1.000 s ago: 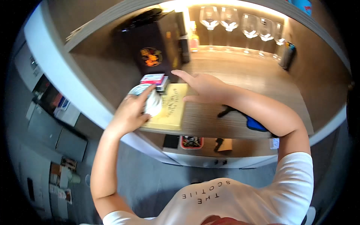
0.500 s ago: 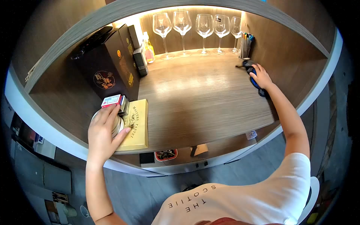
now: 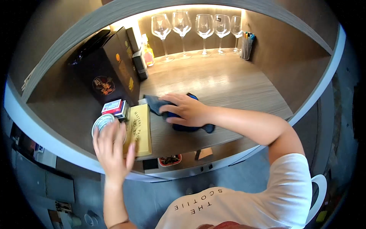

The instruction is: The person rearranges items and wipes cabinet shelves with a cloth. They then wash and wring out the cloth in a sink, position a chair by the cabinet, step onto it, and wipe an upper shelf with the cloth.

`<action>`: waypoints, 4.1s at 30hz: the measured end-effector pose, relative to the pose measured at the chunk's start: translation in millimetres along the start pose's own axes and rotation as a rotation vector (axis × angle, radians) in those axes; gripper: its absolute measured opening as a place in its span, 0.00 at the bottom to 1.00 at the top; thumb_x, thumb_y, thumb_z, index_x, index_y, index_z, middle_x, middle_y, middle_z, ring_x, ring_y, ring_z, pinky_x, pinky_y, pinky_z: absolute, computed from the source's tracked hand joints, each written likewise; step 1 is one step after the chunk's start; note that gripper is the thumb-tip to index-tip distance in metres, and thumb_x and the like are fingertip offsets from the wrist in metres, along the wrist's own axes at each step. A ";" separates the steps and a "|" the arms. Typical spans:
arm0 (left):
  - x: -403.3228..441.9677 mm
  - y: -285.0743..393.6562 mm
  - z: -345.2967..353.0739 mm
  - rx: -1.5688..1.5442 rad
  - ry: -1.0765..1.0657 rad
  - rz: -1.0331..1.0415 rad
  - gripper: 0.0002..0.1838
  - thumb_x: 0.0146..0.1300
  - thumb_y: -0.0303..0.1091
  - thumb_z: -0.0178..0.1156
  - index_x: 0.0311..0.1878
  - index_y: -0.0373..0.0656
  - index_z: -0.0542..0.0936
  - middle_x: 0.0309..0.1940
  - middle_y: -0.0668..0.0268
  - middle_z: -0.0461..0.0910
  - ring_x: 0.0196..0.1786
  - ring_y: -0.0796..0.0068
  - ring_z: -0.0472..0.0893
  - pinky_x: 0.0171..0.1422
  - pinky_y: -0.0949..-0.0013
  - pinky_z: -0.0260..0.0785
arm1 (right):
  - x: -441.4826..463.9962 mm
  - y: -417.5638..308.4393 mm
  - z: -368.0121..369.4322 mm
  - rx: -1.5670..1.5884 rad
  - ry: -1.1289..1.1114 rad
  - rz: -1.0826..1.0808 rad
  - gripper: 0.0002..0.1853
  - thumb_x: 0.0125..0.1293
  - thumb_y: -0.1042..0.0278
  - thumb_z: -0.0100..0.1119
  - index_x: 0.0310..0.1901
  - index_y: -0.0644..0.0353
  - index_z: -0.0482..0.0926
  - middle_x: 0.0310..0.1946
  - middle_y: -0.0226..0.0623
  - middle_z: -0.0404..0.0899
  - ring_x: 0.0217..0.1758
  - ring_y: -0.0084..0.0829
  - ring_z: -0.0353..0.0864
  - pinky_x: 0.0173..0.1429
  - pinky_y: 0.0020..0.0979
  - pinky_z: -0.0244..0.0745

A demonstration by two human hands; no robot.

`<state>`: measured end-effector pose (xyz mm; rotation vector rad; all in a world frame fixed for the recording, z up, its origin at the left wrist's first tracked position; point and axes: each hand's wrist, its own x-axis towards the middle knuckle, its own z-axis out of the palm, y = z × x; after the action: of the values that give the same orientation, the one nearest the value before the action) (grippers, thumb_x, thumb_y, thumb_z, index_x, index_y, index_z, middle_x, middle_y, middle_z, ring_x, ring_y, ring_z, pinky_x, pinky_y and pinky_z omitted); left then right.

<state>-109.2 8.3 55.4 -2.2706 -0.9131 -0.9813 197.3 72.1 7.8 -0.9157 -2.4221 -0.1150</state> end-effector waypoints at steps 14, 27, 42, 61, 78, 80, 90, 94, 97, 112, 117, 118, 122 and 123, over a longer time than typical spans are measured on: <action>-28.1 79.8 87.1 -0.159 0.044 0.079 0.16 0.63 0.41 0.55 0.47 0.48 0.86 0.48 0.71 0.83 0.52 0.73 0.82 0.67 0.55 0.62 | 60.5 141.3 23.4 -0.334 -0.143 0.471 0.25 0.74 0.44 0.43 0.65 0.44 0.76 0.70 0.38 0.66 0.74 0.44 0.61 0.75 0.47 0.55; -30.5 75.8 82.7 -0.145 -0.053 0.073 0.19 0.66 0.44 0.52 0.51 0.45 0.84 0.51 0.68 0.82 0.51 0.71 0.80 0.64 0.60 0.62 | -68.2 -22.9 -56.8 -0.053 -0.092 0.100 0.19 0.65 0.55 0.62 0.56 0.51 0.80 0.62 0.40 0.72 0.73 0.47 0.63 0.74 0.49 0.59; 88.4 159.0 28.9 -1.053 -0.304 0.185 0.23 0.59 0.31 0.64 0.60 0.44 0.78 0.53 0.62 0.81 0.60 0.62 0.79 0.76 0.47 0.52 | -196.8 -14.5 -128.2 -0.377 0.008 0.505 0.22 0.62 0.55 0.64 0.55 0.56 0.79 0.62 0.44 0.70 0.71 0.50 0.62 0.73 0.51 0.61; 378.1 350.2 508.7 -1.102 -0.090 -0.695 0.37 0.41 0.32 0.74 0.58 0.38 0.69 0.51 0.50 0.79 0.50 0.58 0.83 0.53 0.60 0.76 | -326.9 1.5 -193.1 -0.288 0.211 0.561 0.21 0.61 0.51 0.65 0.51 0.55 0.79 0.59 0.42 0.71 0.67 0.53 0.65 0.69 0.54 0.65; 162.3 54.3 268.8 -0.390 -0.017 -1.105 0.45 0.47 0.38 0.75 0.64 0.37 0.59 0.62 0.47 0.69 0.65 0.52 0.72 0.69 0.57 0.67 | -318.2 -0.9 -186.2 -0.362 0.165 0.591 0.17 0.65 0.53 0.59 0.49 0.55 0.80 0.59 0.42 0.71 0.71 0.53 0.63 0.71 0.59 0.60; 146.4 19.8 270.6 -0.126 -0.049 -1.131 0.43 0.47 0.41 0.75 0.64 0.36 0.63 0.64 0.46 0.66 0.67 0.51 0.70 0.70 0.57 0.66 | -315.6 -3.0 -189.1 -0.348 0.148 0.629 0.17 0.65 0.52 0.59 0.49 0.54 0.80 0.60 0.41 0.70 0.71 0.53 0.62 0.71 0.60 0.60; 148.5 5.2 266.6 0.426 -0.220 -1.012 0.37 0.50 0.67 0.69 0.47 0.40 0.80 0.40 0.55 0.86 0.43 0.56 0.87 0.44 0.57 0.79 | -314.5 -1.9 -188.7 -0.351 0.174 0.612 0.15 0.65 0.53 0.59 0.47 0.53 0.80 0.59 0.40 0.71 0.70 0.53 0.64 0.68 0.59 0.63; 162.8 10.8 243.1 0.483 -0.418 -0.858 0.31 0.55 0.64 0.67 0.38 0.39 0.86 0.37 0.56 0.86 0.40 0.58 0.87 0.42 0.58 0.79 | -314.3 -1.7 -190.7 -0.350 0.165 0.604 0.16 0.65 0.54 0.60 0.47 0.54 0.80 0.59 0.41 0.71 0.70 0.53 0.65 0.67 0.58 0.63; 168.1 10.2 235.5 0.464 -0.501 -0.859 0.30 0.57 0.61 0.68 0.43 0.40 0.87 0.41 0.55 0.87 0.46 0.58 0.87 0.47 0.57 0.80 | -314.3 -2.9 -192.8 -0.375 0.166 0.574 0.18 0.62 0.56 0.64 0.50 0.56 0.80 0.61 0.41 0.72 0.69 0.52 0.67 0.66 0.55 0.66; -46.7 164.9 -31.5 -0.379 -0.091 -0.407 0.12 0.63 0.33 0.64 0.46 0.35 0.84 0.28 0.56 0.86 0.30 0.65 0.85 0.39 0.66 0.76 | -228.5 97.3 -162.2 -0.684 -0.332 1.027 0.28 0.77 0.47 0.40 0.63 0.62 0.71 0.66 0.50 0.67 0.76 0.54 0.56 0.76 0.58 0.53; -187.9 179.2 -12.7 -0.471 0.143 -1.110 0.09 0.67 0.28 0.58 0.43 0.31 0.83 0.23 0.59 0.83 0.26 0.73 0.82 0.36 0.71 0.74 | -166.7 235.0 -142.3 -0.675 -0.299 1.216 0.26 0.76 0.47 0.36 0.61 0.53 0.77 0.66 0.43 0.71 0.72 0.47 0.64 0.72 0.57 0.60; -214.0 186.6 -15.5 -0.487 0.190 -1.247 0.09 0.68 0.28 0.58 0.42 0.31 0.83 0.22 0.60 0.83 0.25 0.74 0.82 0.36 0.71 0.74 | -147.4 240.6 -132.7 -0.676 -0.280 1.252 0.25 0.76 0.48 0.35 0.61 0.50 0.77 0.66 0.41 0.71 0.72 0.45 0.65 0.72 0.57 0.60; -229.7 189.8 -44.3 -0.518 0.133 -1.600 0.10 0.72 0.30 0.59 0.47 0.33 0.83 0.33 0.61 0.85 0.39 0.75 0.83 0.47 0.71 0.76 | -57.6 215.2 -51.7 -0.572 -0.239 0.733 0.25 0.75 0.49 0.35 0.64 0.46 0.75 0.69 0.34 0.70 0.72 0.38 0.67 0.72 0.57 0.61; -253.0 177.1 -34.0 -0.465 0.154 -1.421 0.10 0.73 0.31 0.56 0.44 0.33 0.82 0.24 0.65 0.79 0.27 0.77 0.79 0.36 0.72 0.73 | -36.0 177.8 -35.7 -0.505 -0.191 0.676 0.25 0.75 0.48 0.35 0.62 0.47 0.76 0.68 0.33 0.70 0.72 0.38 0.67 0.70 0.53 0.63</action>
<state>-123.4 -225.1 -149.0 -1.5242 -2.4995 -2.0081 348.9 177.5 0.3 -1.9985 -2.1353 -0.4103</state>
